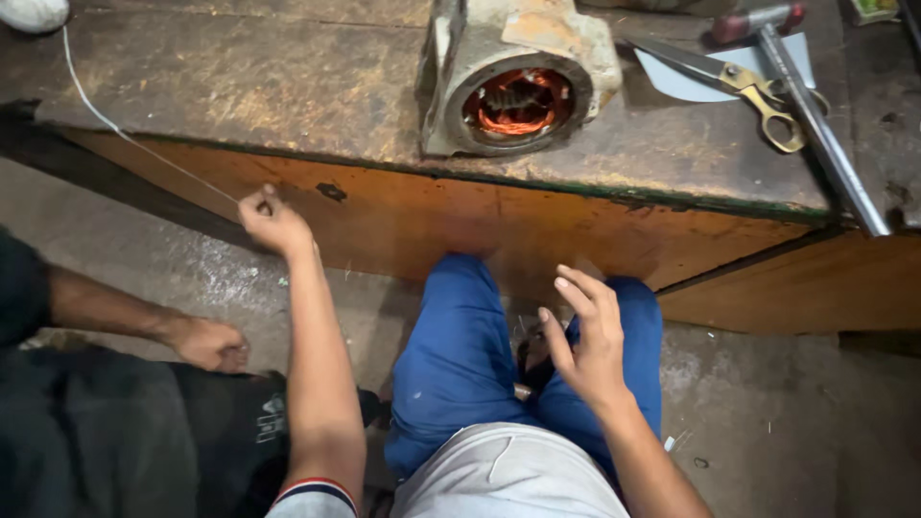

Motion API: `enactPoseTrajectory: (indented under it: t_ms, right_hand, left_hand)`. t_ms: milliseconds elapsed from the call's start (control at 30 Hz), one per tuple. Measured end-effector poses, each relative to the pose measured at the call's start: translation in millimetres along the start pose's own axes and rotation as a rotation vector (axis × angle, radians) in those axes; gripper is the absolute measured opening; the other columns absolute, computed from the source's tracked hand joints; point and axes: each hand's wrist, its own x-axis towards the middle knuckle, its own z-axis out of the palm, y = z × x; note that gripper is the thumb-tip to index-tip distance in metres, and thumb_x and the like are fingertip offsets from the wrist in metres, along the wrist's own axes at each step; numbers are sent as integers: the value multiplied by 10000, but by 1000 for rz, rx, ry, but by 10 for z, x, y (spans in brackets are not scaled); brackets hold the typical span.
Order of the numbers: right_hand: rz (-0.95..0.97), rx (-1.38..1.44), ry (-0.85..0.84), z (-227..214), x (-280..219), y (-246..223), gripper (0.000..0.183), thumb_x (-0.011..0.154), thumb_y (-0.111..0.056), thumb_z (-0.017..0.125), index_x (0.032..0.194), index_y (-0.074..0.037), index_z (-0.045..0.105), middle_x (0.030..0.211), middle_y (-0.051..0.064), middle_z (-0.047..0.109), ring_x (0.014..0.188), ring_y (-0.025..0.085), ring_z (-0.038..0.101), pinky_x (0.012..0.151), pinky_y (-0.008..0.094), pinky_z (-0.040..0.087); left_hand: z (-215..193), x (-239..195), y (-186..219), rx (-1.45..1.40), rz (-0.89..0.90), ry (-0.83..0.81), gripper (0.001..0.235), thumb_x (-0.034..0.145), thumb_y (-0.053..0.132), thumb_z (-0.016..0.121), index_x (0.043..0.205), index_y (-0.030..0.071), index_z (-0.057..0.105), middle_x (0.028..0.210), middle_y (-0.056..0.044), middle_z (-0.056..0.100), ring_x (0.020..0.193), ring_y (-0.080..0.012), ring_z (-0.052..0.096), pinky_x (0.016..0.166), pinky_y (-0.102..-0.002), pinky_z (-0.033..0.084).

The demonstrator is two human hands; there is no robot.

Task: The person inserts white insulating material into the slots of a disassembled electric motor stator, using fingers and a hammer to pack it in. They then thread a white wire through the stator, cut it with scissors, and continue packing the material.

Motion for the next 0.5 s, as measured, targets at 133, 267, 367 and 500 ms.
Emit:
enactPoseTrajectory:
  t_ms: [133, 267, 367, 500]
  right_hand:
    - [14, 59, -58, 71, -9, -27, 485, 890, -16, 755, 1332, -66, 561, 1316, 163, 659, 1199, 358, 642, 1021, 428, 519]
    - [-2, 53, -125, 106, -28, -21, 472, 880, -22, 759, 1318, -61, 588, 1287, 163, 668, 1177, 356, 648, 1004, 422, 526]
    - [16, 57, -163, 80, -102, -49, 469, 869, -29, 754, 1312, -49, 601, 1260, 185, 665, 1159, 367, 647, 988, 423, 521]
    - [103, 70, -148, -12, -318, -33, 447, 877, -55, 751, 1299, -47, 603, 1252, 183, 670, 1156, 367, 658, 991, 413, 520]
  left_hand:
    - [-336, -179, 233, -170, 126, -253, 157, 1066, 129, 669, 1136, 20, 579, 1107, -120, 634, 970, -171, 638, 865, -332, 571]
    - [-506, -33, 311, 11, 361, 56, 338, 1067, 108, 737, 1286, 14, 496, 1241, -166, 554, 1114, -218, 556, 982, -372, 499]
    - [-547, 483, 312, 35, 275, 93, 279, 1079, 114, 709, 1240, 30, 496, 1169, -133, 569, 1034, -187, 560, 908, -339, 492]
    - [-463, 937, 332, -8, 166, -21, 207, 1096, 121, 672, 1179, 51, 496, 1073, -89, 590, 926, -146, 564, 809, -295, 484]
